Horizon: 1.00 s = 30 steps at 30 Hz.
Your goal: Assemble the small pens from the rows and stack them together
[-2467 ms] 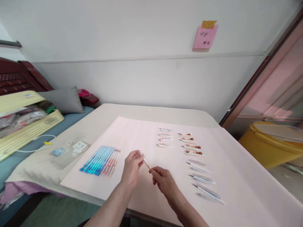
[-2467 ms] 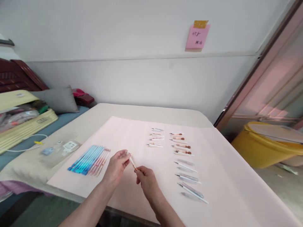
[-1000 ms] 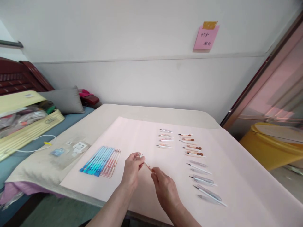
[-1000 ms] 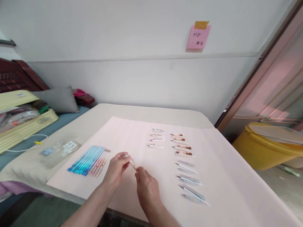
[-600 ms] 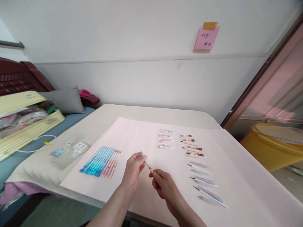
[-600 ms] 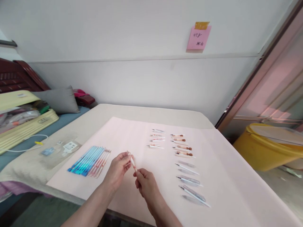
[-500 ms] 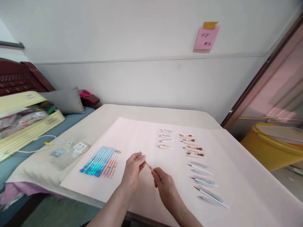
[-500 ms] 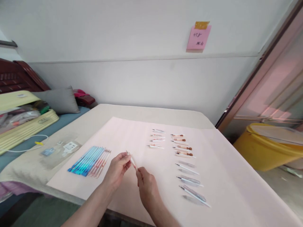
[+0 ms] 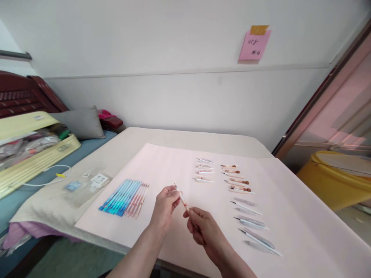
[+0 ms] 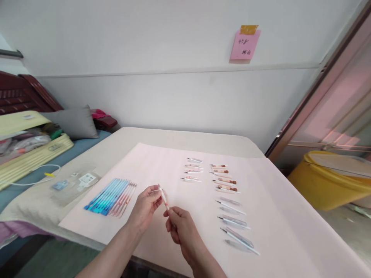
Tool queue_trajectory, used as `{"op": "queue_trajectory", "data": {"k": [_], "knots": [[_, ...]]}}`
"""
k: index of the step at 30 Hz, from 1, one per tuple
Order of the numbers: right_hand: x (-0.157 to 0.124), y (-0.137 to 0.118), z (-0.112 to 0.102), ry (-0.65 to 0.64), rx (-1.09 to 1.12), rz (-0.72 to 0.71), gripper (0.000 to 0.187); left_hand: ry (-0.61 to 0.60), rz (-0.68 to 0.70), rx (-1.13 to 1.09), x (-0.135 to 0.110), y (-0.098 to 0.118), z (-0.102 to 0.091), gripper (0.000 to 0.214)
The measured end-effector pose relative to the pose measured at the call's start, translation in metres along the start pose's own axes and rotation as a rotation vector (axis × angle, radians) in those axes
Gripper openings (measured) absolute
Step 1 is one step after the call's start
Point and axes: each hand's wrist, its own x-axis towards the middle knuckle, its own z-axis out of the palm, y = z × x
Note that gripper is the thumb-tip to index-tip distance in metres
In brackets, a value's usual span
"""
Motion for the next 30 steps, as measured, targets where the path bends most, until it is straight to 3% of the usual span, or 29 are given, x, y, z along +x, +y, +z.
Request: {"op": "queue_trajectory", "data": {"k": [4, 6, 11, 17, 26, 30], "knots": [[0.002, 0.003, 0.002, 0.209, -0.396, -0.25, 0.029, -0.002, 0.029, 0.075, -0.001, 0.0, 0.0, 0.024], [0.002, 0.003, 0.002, 0.202, -0.419, -0.265, 0.028, 0.007, 0.04, 0.083, -0.001, 0.001, 0.0, 0.027], [0.0, 0.002, 0.001, -0.033, -0.029, -0.017, 0.026, 0.027, 0.057, 0.089, 0.0, 0.002, -0.001, 0.037], [-0.001, 0.004, 0.002, -0.145, 0.225, 0.058, 0.028, 0.019, 0.07, 0.101, 0.002, -0.001, -0.003, 0.04], [-0.001, -0.001, -0.002, 0.076, -0.206, -0.063, 0.041, 0.033, 0.103, 0.166, 0.005, 0.007, -0.004, 0.034], [0.004, 0.002, -0.008, 0.179, -0.345, -0.089, 0.036, 0.018, 0.181, 0.592, 0.018, 0.019, -0.016, 0.025]]}}
